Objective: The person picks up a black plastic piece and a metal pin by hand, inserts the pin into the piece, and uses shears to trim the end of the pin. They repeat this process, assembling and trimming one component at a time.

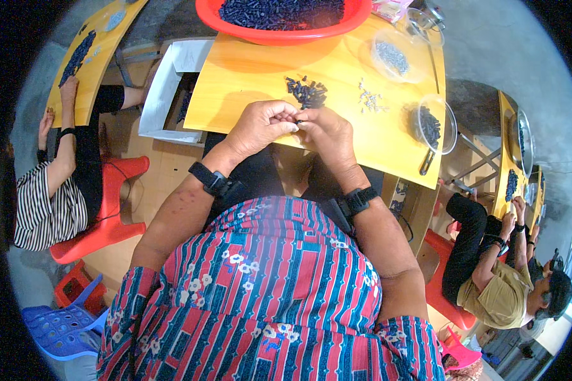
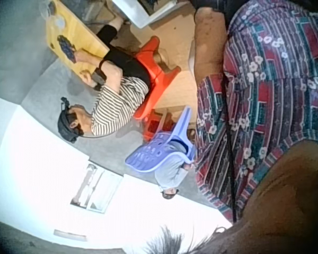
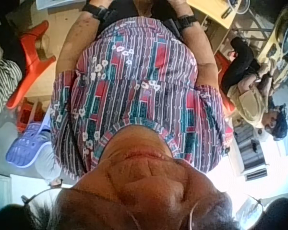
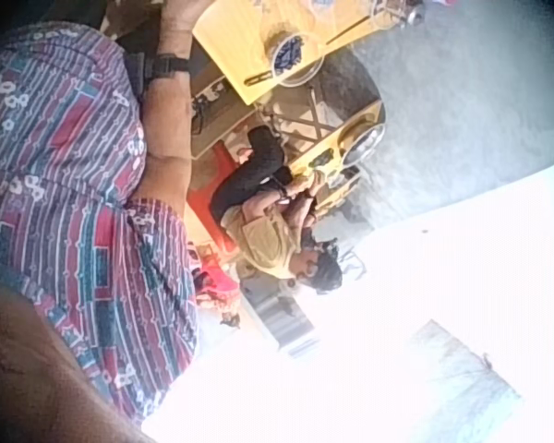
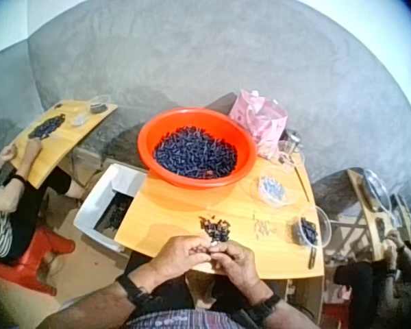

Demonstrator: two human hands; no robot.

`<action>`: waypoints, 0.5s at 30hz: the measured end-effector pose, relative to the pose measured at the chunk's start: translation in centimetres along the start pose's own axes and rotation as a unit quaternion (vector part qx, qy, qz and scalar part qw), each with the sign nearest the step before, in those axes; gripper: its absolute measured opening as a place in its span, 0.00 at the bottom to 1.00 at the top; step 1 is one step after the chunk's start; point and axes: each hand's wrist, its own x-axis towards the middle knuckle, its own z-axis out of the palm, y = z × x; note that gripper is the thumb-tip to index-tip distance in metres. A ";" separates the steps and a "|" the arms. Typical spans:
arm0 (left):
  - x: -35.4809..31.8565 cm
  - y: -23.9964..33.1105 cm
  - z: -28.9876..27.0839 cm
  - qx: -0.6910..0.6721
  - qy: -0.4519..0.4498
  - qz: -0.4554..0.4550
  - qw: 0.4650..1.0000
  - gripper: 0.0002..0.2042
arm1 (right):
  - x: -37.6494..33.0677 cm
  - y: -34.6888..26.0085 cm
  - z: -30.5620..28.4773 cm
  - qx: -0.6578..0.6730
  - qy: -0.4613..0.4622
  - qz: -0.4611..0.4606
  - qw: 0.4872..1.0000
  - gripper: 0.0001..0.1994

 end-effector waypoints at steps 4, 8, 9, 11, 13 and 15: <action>0.3 0.2 -0.8 0.000 -0.032 -0.018 0.999 0.07 | 0.1 -0.2 -0.2 -0.055 -0.023 -0.044 0.997 0.07; 0.3 0.1 -0.9 -0.029 -0.067 -0.024 0.997 0.05 | 0.1 -0.2 -0.4 -0.079 -0.035 -0.071 0.994 0.08; 0.2 0.3 -0.9 -0.028 -0.069 -0.024 0.997 0.05 | 0.2 -0.2 -0.4 -0.096 -0.032 -0.120 0.988 0.07; -0.2 0.8 -0.6 0.052 -0.028 0.017 0.998 0.05 | 0.0 0.0 -0.6 -0.114 -0.028 -0.169 0.979 0.06; -0.9 0.7 -0.7 0.087 0.020 0.038 0.995 0.04 | -0.8 0.2 -0.7 0.022 0.071 -0.036 0.997 0.03; -1.2 0.4 -0.8 0.121 0.069 0.059 0.989 0.04 | -0.9 0.0 -0.9 0.045 0.106 0.000 0.993 0.01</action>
